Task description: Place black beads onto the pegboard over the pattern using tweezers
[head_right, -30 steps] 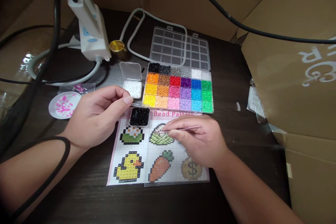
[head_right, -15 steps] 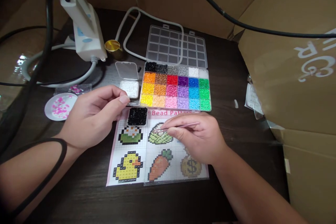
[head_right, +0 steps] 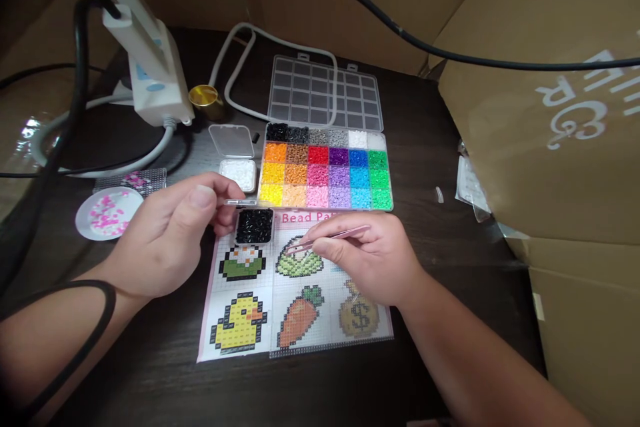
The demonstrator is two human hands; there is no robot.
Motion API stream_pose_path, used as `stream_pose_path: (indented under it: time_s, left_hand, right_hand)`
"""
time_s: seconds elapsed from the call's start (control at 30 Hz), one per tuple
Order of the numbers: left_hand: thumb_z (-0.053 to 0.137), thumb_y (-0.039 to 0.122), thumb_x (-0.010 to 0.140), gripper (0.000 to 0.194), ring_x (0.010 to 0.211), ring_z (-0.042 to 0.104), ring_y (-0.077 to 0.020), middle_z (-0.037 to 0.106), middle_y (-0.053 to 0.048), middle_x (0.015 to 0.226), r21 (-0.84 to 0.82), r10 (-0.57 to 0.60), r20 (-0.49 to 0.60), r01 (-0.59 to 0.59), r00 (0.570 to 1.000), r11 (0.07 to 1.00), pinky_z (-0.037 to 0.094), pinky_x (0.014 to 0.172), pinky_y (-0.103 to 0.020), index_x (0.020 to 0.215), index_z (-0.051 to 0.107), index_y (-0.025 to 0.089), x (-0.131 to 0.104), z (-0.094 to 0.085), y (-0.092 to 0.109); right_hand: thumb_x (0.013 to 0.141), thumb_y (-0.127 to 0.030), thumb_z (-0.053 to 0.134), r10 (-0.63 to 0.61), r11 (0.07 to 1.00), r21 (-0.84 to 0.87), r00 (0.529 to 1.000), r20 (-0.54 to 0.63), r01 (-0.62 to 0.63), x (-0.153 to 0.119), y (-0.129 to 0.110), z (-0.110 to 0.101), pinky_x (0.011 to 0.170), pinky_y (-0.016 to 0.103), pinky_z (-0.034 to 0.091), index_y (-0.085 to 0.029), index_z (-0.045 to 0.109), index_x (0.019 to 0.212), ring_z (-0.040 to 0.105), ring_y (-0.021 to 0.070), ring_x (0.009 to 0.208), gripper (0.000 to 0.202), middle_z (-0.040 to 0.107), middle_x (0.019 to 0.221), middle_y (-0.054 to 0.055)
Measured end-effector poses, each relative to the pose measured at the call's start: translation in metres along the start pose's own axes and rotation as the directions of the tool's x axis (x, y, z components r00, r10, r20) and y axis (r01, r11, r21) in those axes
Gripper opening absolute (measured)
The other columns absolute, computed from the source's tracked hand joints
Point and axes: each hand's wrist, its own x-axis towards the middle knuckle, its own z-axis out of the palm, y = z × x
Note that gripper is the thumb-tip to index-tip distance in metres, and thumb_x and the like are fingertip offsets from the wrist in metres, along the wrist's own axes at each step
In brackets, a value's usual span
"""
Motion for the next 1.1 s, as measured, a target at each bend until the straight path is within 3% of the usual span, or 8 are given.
stream_pose_path:
  time_s: [1.1]
  left_hand:
    - [0.037,0.060,0.093,0.046,0.060,0.048,-0.0147,0.052,-0.001,0.065,0.080,0.006,-0.006,-0.006,1.000,0.997,0.039,0.055,-0.030,0.083,0.059,0.020,0.0012,-0.0004,0.0046]
  right_hand:
    - [0.082,-0.015,0.068,-0.010,1.000,-0.024,0.999,0.051,0.011,-0.0012,0.0011,-0.0005,0.063,0.023,0.060,-0.026,0.077,0.086,0.073,0.0148,0.076,0.015,0.078,0.084,0.002]
